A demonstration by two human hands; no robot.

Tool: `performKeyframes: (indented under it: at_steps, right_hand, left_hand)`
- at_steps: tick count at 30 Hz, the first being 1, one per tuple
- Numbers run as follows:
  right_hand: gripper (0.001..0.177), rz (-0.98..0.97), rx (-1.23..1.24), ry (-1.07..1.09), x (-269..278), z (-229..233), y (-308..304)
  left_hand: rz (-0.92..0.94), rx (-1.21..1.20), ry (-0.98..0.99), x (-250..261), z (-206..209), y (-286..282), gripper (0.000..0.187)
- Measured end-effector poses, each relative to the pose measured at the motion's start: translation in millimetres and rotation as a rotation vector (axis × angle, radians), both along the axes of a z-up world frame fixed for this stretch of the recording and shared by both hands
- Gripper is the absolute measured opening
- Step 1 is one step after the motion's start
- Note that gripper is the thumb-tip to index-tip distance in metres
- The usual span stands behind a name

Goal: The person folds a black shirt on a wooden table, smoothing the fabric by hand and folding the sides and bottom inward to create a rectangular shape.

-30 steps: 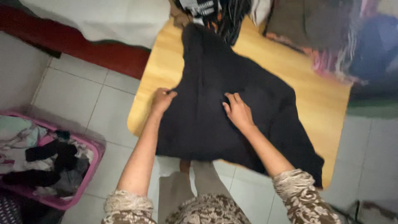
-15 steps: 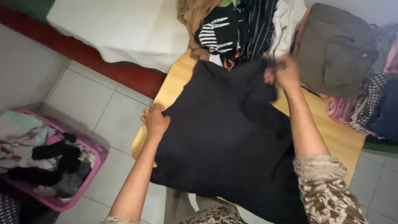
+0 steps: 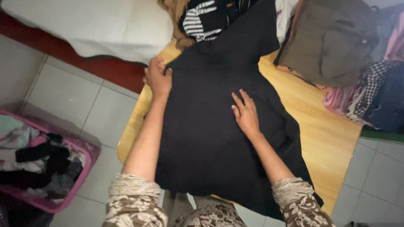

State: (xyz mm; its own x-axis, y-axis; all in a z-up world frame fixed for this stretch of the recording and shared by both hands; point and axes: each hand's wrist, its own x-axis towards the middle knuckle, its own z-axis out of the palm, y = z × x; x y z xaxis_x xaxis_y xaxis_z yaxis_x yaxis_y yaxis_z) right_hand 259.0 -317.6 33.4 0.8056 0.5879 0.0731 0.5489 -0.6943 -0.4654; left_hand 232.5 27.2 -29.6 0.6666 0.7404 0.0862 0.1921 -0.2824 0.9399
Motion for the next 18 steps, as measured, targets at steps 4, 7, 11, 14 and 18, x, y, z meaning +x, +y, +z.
performKeyframes:
  at_steps: [4,7,11,14,18]
  right_hand:
    - [0.047,-0.036,-0.073,-0.065,-4,-6,-6]
    - [0.047,0.000,-0.069,-0.079,-34,-2,5]
    - [0.046,0.135,-0.015,-0.047,-92,5,23]
    - [0.047,0.209,0.025,-0.036,-131,8,28]
    - [0.046,0.212,0.027,-0.026,-176,10,28]
  left_hand:
    - [-0.080,0.534,0.343,-59,50,4,0.043]
    - [-0.227,0.543,0.473,-125,69,8,0.037]
    - [-0.311,0.207,0.756,-213,79,6,0.043]
    - [-0.322,0.072,0.880,-274,68,-9,0.059]
    - [-0.375,-0.242,0.790,-322,40,-35,0.061]
